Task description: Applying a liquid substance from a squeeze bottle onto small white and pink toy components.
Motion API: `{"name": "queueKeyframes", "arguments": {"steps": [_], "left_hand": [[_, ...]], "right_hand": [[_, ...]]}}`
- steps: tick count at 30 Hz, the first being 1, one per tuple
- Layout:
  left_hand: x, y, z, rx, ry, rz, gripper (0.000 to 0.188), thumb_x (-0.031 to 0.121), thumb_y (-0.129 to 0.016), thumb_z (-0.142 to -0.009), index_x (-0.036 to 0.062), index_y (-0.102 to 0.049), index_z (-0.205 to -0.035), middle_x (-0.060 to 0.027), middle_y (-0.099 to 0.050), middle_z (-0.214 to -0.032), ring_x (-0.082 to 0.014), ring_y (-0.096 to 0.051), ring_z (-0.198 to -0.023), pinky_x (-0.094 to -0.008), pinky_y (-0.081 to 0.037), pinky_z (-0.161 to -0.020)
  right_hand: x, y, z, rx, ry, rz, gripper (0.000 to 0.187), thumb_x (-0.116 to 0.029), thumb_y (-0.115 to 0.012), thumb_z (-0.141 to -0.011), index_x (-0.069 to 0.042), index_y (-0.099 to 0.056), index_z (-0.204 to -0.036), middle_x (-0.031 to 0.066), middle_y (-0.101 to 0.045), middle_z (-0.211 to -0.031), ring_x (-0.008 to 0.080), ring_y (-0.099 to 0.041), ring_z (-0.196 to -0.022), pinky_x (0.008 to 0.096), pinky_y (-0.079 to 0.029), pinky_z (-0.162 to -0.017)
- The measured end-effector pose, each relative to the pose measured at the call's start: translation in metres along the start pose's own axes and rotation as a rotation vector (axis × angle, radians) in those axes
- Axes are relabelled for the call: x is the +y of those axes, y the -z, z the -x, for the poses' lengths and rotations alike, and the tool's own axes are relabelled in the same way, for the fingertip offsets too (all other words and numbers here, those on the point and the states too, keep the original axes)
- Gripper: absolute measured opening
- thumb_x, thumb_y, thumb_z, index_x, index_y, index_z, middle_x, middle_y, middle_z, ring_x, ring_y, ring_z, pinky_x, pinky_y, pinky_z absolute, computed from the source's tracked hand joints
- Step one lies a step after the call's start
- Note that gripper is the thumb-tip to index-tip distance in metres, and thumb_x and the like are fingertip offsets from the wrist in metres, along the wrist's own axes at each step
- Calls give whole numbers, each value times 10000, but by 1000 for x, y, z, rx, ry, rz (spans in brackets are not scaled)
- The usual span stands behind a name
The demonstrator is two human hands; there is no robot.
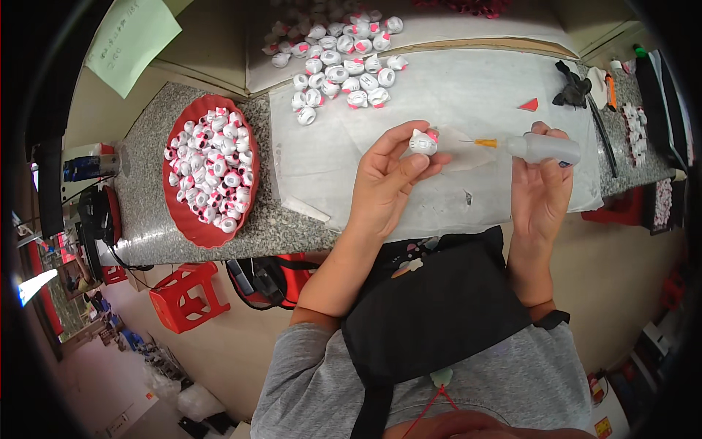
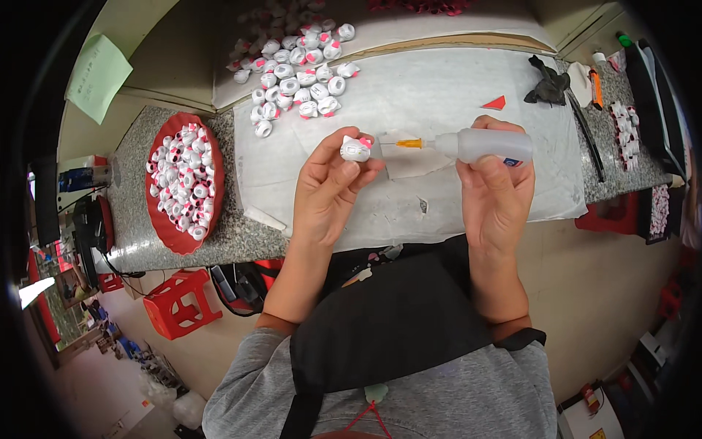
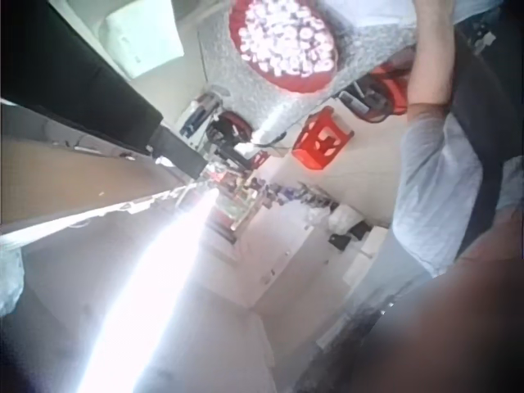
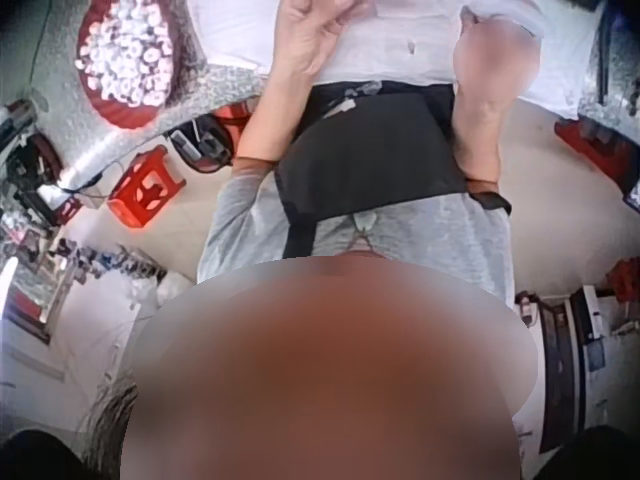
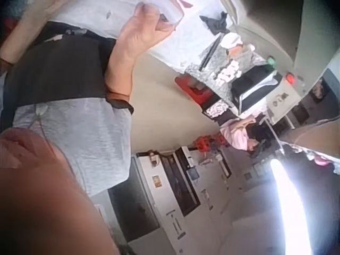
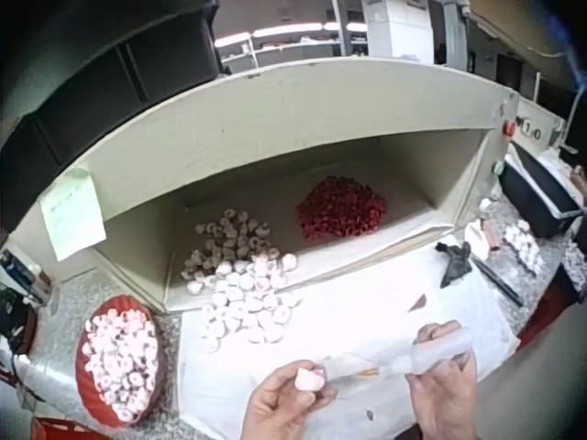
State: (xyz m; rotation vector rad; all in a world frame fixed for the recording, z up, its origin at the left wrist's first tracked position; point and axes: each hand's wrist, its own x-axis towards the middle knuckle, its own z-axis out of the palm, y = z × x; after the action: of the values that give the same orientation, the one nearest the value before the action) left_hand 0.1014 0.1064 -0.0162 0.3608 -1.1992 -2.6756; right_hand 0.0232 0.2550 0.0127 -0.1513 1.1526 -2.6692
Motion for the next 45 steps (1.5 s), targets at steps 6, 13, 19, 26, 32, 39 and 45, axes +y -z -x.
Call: {"name": "queueKeyframes", "arguments": {"steps": [6,13,19,26,32,39,45], "left_hand": [[-5,1,3,43,-208,-38,336,60,-519,-742,22,-427,-1063,-147,-498,-997,-199,-546,-792,-284,-451,-710],[-4,-1,5,61,-204,-81,344,33,-529,-726,24,-426,-1055,-172,-488,-1017,-203,-544,-795,-299,-438,-725],[-7,2,4,36,-248,-119,349,11,-533,-717,-10,-415,-1045,-177,-483,-1025,-205,-530,-856,-327,-430,-765],[-6,1,4,29,-249,-99,350,-2,-527,-716,-19,-411,-1046,-179,-482,-1025,-196,-515,-887,-338,-414,-798],[-7,1,4,21,-238,-100,346,-8,-522,-716,-19,-413,-1045,-179,-482,-1027,-195,-514,-891,-333,-416,-796],[-7,1,4,32,-225,-102,353,2,-533,-714,-19,-415,-1046,-180,-481,-1028,-190,-515,-887,-312,-425,-779],[-8,0,4,24,-229,-117,353,4,-535,-715,-16,-417,-1048,-175,-488,-1022,-179,-516,-883,-293,-426,-771]], "right_hand": [[10,1,9,-215,480,446,312,-61,-647,-605,-28,-438,-835,90,-427,-811,157,-456,-700,237,-385,-586],[14,1,13,-385,580,556,392,-119,-719,-564,-42,-447,-835,78,-451,-807,144,-488,-666,258,-406,-590],[13,-2,14,-472,622,621,417,-68,-729,-533,-50,-453,-845,84,-449,-810,132,-486,-614,244,-419,-548],[12,-3,15,-499,617,625,420,-38,-725,-528,-45,-457,-851,84,-445,-819,125,-485,-591,236,-425,-538],[12,-3,15,-508,619,631,427,-29,-725,-522,-42,-458,-855,86,-444,-815,124,-479,-575,231,-424,-532],[10,0,14,-498,610,618,400,-36,-712,-538,-45,-461,-849,83,-440,-807,124,-473,-582,238,-414,-536],[11,0,13,-468,643,614,387,-21,-700,-545,-46,-459,-848,84,-438,-808,124,-468,-577,243,-409,-539]]}}
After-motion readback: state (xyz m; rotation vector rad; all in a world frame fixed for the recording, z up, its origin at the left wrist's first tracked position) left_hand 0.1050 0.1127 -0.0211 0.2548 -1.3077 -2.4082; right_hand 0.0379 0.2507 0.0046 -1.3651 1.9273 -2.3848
